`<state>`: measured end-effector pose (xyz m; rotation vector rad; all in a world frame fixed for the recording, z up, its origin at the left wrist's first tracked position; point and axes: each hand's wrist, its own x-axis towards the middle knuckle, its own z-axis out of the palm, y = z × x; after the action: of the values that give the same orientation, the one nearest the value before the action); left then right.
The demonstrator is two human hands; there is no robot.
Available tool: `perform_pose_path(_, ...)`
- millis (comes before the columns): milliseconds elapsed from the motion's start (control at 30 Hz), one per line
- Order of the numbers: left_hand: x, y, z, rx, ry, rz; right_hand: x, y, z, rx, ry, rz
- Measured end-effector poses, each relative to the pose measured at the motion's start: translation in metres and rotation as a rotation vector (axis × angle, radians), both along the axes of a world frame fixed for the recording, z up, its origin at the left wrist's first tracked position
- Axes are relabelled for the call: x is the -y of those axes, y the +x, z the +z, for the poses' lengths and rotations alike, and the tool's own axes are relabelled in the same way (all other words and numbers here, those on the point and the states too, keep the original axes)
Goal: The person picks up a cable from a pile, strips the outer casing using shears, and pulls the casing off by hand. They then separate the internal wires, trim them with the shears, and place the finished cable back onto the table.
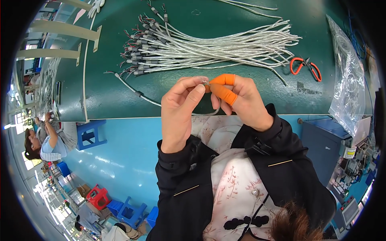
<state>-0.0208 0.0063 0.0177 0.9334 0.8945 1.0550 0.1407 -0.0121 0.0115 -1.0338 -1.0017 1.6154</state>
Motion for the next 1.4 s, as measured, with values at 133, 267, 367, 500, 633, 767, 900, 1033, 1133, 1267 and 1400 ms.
perform_pose_path(133, -0.005, -0.005, 0.000, 0.003, 0.001, -0.038, -0.001, -0.001, 0.001, 0.032, 0.006, 0.002)
perform_pose_path(267, -0.010, -0.009, 0.003, -0.066, 0.074, -0.064, -0.001, -0.002, 0.001, 0.031, 0.015, 0.027)
perform_pose_path(367, -0.014, -0.012, 0.008, -0.090, 0.120, -0.102, -0.001, -0.002, -0.001, 0.013, 0.013, 0.054)
perform_pose_path(500, -0.020, -0.019, 0.010, -0.109, 0.127, -0.206, -0.002, 0.000, 0.000, -0.015, -0.014, 0.108)
perform_pose_path(633, -0.025, -0.023, 0.005, -0.089, 0.125, -0.260, -0.003, 0.001, 0.002, -0.097, -0.069, 0.166)
perform_pose_path(767, -0.029, -0.022, 0.002, 0.006, 0.037, -0.289, -0.006, 0.000, 0.001, -0.233, -0.148, 0.205)
perform_pose_path(900, -0.029, -0.014, 0.005, 0.112, -0.029, -0.279, -0.010, 0.001, 0.001, -0.319, -0.181, 0.220)
perform_pose_path(1033, -0.032, -0.009, 0.004, 0.200, -0.112, -0.187, -0.011, 0.001, -0.004, -0.392, -0.166, 0.227)
perform_pose_path(1133, -0.037, -0.012, 0.004, 0.214, -0.031, -0.007, -0.011, 0.002, -0.008, -0.411, -0.150, 0.232)
perform_pose_path(1267, -0.027, -0.013, 0.003, -0.071, 0.036, -0.079, -0.012, 0.005, -0.009, -0.440, -0.163, 0.198)
perform_pose_path(1400, -0.021, -0.005, 0.005, -0.106, 0.036, -0.120, -0.018, 0.007, -0.008, -0.367, -0.138, 0.165)
